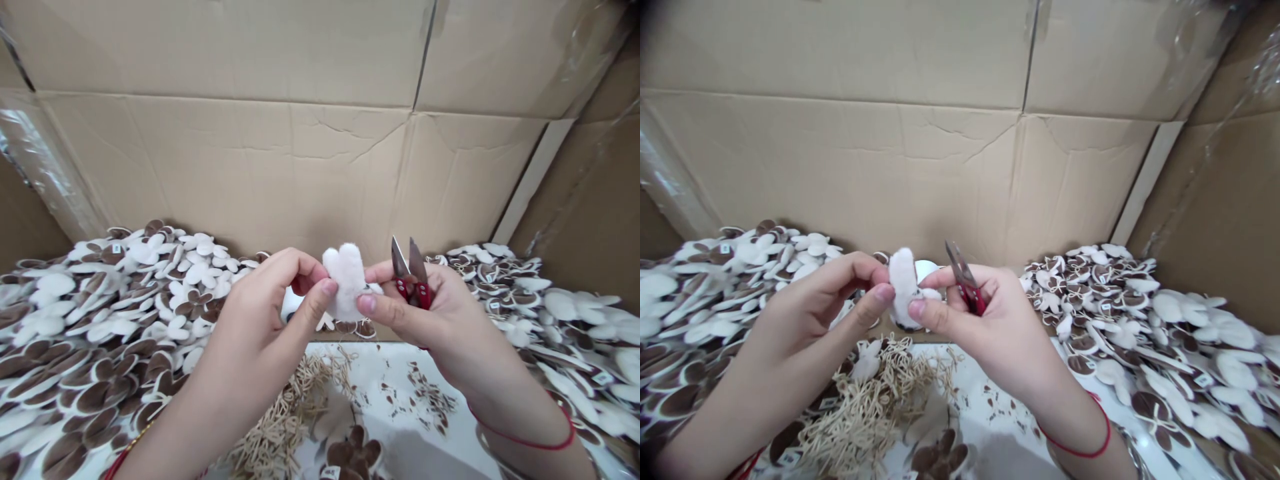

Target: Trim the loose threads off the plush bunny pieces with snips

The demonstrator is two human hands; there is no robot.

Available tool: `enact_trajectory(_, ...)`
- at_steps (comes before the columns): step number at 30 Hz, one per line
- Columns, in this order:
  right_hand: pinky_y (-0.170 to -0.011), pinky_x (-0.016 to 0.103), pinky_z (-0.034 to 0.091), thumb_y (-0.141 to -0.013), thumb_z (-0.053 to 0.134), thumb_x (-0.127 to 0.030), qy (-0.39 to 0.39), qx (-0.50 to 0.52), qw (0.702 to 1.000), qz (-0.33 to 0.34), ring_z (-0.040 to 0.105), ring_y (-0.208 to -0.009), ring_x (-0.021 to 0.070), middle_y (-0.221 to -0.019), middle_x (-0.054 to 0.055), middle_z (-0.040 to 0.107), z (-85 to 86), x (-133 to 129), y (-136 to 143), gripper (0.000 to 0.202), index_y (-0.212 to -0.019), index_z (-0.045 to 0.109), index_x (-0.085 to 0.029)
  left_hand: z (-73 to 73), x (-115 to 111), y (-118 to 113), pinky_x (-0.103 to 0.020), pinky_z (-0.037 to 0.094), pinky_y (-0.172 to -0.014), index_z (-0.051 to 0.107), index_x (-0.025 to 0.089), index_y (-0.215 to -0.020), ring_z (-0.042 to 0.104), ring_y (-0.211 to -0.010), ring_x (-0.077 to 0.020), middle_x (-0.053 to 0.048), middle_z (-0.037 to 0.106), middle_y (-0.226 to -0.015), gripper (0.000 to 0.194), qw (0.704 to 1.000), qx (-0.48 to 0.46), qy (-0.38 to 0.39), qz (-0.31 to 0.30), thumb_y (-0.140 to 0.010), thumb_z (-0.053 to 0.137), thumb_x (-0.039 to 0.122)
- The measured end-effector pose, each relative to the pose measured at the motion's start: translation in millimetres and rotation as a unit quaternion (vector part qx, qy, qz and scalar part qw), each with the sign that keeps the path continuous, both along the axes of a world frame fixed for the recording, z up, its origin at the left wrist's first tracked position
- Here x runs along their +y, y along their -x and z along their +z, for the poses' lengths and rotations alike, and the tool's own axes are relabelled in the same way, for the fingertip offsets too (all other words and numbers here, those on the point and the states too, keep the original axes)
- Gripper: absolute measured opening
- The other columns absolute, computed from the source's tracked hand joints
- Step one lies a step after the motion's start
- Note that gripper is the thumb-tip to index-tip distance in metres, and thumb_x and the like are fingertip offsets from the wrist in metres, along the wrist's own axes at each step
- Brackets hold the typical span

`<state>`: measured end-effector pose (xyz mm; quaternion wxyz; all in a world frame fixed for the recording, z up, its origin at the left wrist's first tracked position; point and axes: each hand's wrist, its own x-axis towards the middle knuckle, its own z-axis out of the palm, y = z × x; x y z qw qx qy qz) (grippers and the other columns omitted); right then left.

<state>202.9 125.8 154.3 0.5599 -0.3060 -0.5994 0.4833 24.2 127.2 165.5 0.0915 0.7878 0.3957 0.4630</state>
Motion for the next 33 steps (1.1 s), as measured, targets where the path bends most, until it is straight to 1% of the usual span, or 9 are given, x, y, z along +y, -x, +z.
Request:
enact_trajectory(6, -0.036, 0.016, 0.012, -0.072, 0.083, -0.030, 0.042, 0.042, 0.998, 0.021, 0.016, -0.041, 0.0016, -0.048, -0.012, 0.029, 1.8, 1, -7, 0.019, -0.080, 0.071, -0.017, 3.2, 2, 5, -0.024, 0.041, -0.056, 0.055, 0.023, -0.081, 0.058, -0.069, -0.0135, 0.004, 0.061, -0.076, 0.015, 0.996, -0.060, 0.062, -0.029, -0.094, 0.051, 0.030)
enact_trajectory(12, -0.035, 0.015, 0.011, -0.073, 0.083, -0.032, 0.072, 0.069, 0.994, 0.049, 0.017, -0.041, 0.0020, -0.047, -0.011, 0.032, 2.9, 1, -7, 0.020, -0.078, 0.070, -0.018, 2.4, 3, 4, -0.023, 0.045, -0.059, 0.056, 0.023, -0.081, 0.058, -0.069, -0.0140, 0.003, 0.063, -0.076, 0.015, 0.992, -0.084, 0.080, -0.046, -0.093, 0.052, 0.031)
enact_trajectory(14, -0.035, 0.015, 0.012, -0.072, 0.083, -0.032, 0.069, 0.068, 0.994, 0.044, 0.017, -0.041, 0.0020, -0.046, -0.012, 0.030, 3.1, 2, -6, 0.020, -0.078, 0.070, -0.017, 1.8, 1, 3, -0.022, 0.044, -0.056, 0.058, 0.022, -0.079, 0.057, -0.066, -0.0135, 0.003, 0.062, -0.073, 0.018, 0.992, -0.095, 0.080, -0.039, -0.093, 0.052, 0.032)
enact_trajectory(17, -0.035, 0.016, 0.012, -0.071, 0.084, -0.032, 0.063, 0.057, 0.996, 0.018, 0.016, -0.040, 0.0018, -0.045, -0.012, 0.029, 3.4, 2, -4, 0.022, -0.077, 0.069, -0.016, 1.8, -2, 1, -0.021, 0.043, -0.054, 0.059, 0.022, -0.077, 0.055, -0.063, -0.0125, 0.003, 0.060, -0.069, 0.016, 0.993, -0.116, 0.032, 0.013, -0.088, 0.058, 0.032)
enact_trajectory(19, -0.036, 0.017, 0.012, -0.070, 0.085, -0.030, 0.060, 0.049, 0.997, 0.001, 0.016, -0.041, 0.0017, -0.045, -0.013, 0.030, 3.0, 1, -2, 0.023, -0.077, 0.068, -0.016, 2.1, -4, 0, -0.022, 0.044, -0.058, 0.060, 0.021, -0.076, 0.058, -0.066, -0.0132, 0.003, 0.061, -0.071, 0.013, 0.994, -0.105, 0.018, 0.031, -0.084, 0.063, 0.030)
enact_trajectory(22, -0.036, 0.018, 0.011, -0.067, 0.086, -0.025, 0.066, 0.048, 0.996, 0.020, 0.017, -0.040, 0.0017, -0.046, -0.013, 0.032, 1.4, 0, 2, 0.024, -0.078, 0.068, -0.015, 2.0, -4, -2, -0.025, 0.046, -0.064, 0.060, 0.020, -0.072, 0.061, -0.071, -0.0151, 0.002, 0.063, -0.073, 0.015, 0.996, -0.076, 0.041, -0.005, -0.083, 0.065, 0.029)
enact_trajectory(25, -0.037, 0.019, 0.011, -0.066, 0.085, -0.022, 0.074, 0.051, 0.995, 0.039, 0.017, -0.041, 0.0023, -0.046, -0.013, 0.032, -0.3, 0, 4, 0.022, -0.079, 0.067, -0.016, 1.5, -2, -3, -0.025, 0.044, -0.062, 0.057, 0.020, -0.068, 0.059, -0.066, -0.0146, 0.002, 0.061, -0.069, 0.021, 0.996, -0.067, 0.048, -0.026, -0.086, 0.059, 0.030)
enact_trajectory(30, -0.038, 0.021, 0.011, -0.066, 0.084, -0.022, 0.071, 0.030, 0.997, 0.012, 0.015, -0.042, 0.0029, -0.046, -0.012, 0.031, 0.9, 3, 2, 0.020, -0.074, 0.067, -0.015, 3.5, 1, -1, -0.026, 0.037, -0.053, 0.053, 0.019, -0.060, 0.053, -0.057, -0.0131, 0.003, 0.056, -0.060, 0.031, 1.000, 0.000, 0.018, 0.012, -0.090, 0.047, 0.024)
enact_trajectory(33, -0.038, 0.021, 0.010, -0.067, 0.084, -0.022, 0.073, 0.035, 0.997, 0.013, 0.014, -0.041, 0.0032, -0.045, -0.012, 0.030, 2.5, 3, 0, 0.018, -0.074, 0.069, -0.015, 5.7, 1, 0, -0.026, 0.039, -0.055, 0.057, 0.019, -0.063, 0.055, -0.058, -0.0138, 0.003, 0.059, -0.061, 0.028, 0.999, -0.003, 0.031, 0.008, -0.090, 0.048, 0.024)
